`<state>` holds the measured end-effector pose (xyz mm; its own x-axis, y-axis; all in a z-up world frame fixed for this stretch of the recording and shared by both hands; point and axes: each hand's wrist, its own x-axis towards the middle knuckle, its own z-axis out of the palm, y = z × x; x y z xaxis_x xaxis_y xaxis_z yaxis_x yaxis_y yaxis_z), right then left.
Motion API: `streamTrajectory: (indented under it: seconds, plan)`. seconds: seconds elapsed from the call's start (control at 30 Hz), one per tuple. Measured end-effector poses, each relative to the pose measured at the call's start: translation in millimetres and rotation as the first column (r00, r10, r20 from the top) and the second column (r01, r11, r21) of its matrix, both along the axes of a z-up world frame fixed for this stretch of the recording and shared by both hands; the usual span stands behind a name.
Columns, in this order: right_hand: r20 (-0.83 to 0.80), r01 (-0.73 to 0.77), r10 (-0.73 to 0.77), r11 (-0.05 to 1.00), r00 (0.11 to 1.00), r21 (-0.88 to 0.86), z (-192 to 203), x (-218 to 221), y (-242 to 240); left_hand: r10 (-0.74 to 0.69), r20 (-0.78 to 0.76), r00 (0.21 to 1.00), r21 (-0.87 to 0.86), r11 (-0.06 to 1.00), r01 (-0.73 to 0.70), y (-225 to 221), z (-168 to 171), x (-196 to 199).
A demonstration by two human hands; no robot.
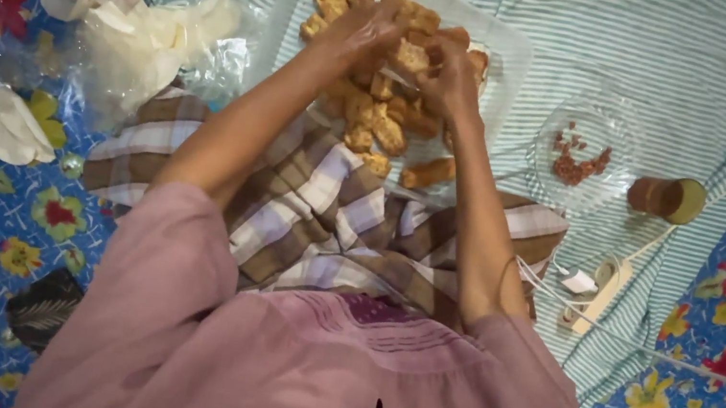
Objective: Wrapping individual pieces of fried food in small plastic sheets for packaging.
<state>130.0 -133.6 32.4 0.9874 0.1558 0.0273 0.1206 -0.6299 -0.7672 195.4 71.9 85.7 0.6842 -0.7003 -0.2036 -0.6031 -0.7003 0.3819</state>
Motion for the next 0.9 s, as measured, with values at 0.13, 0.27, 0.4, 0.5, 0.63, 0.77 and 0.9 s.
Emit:
streamTrajectory:
  seconds: [0.13, 0.27, 0.4, 0.5, 0.63, 0.77, 0.9]
  plan:
    - [-0.101, 0.014, -0.017, 0.999, 0.995, -0.039, 2.9, -9.4, 7.2, 0.296, -0.414, 0.861, -0.106, 0.924, -0.369, 9.5, -17.1, -6.4]
    - [-0.079, 0.054, -0.063, 0.993, 0.995, -0.106, -8.6, -9.4, 7.3, -0.006, 0.020, 1.000, -0.052, 0.999, 0.007, 10.3, -30.0, -9.1]
    - [-0.108, 0.030, -0.040, 0.995, 0.993, -0.097, -12.4, -8.4, 4.5, -0.004, 0.079, 0.997, -0.126, 0.992, 0.014, 16.3, -38.3, -14.7]
    - [-0.024, 0.040, -0.042, 0.997, 0.999, -0.059, -17.5, -11.3, 3.1, -0.007, 0.162, 0.987, -0.187, 0.982, 0.038, 19.6, -58.2, -16.9]
    - [-0.059, 0.020, -0.023, 0.998, 0.998, -0.059, 0.3, -13.6, 8.7, -0.010, 0.248, 0.969, -0.219, 0.973, 0.066, 20.1, -67.1, -16.4]
    - [-0.077, 0.037, -0.043, 0.996, 0.996, -0.077, -5.6, -18.2, 6.7, 0.011, 0.292, 0.956, -0.280, 0.957, 0.074, 17.7, -82.3, -19.5]
    - [-0.095, 0.048, -0.054, 0.997, 0.994, -0.064, -6.2, -18.9, 3.8, 0.043, 0.221, 0.974, -0.211, 0.978, 0.005, 20.7, -56.2, -23.1]
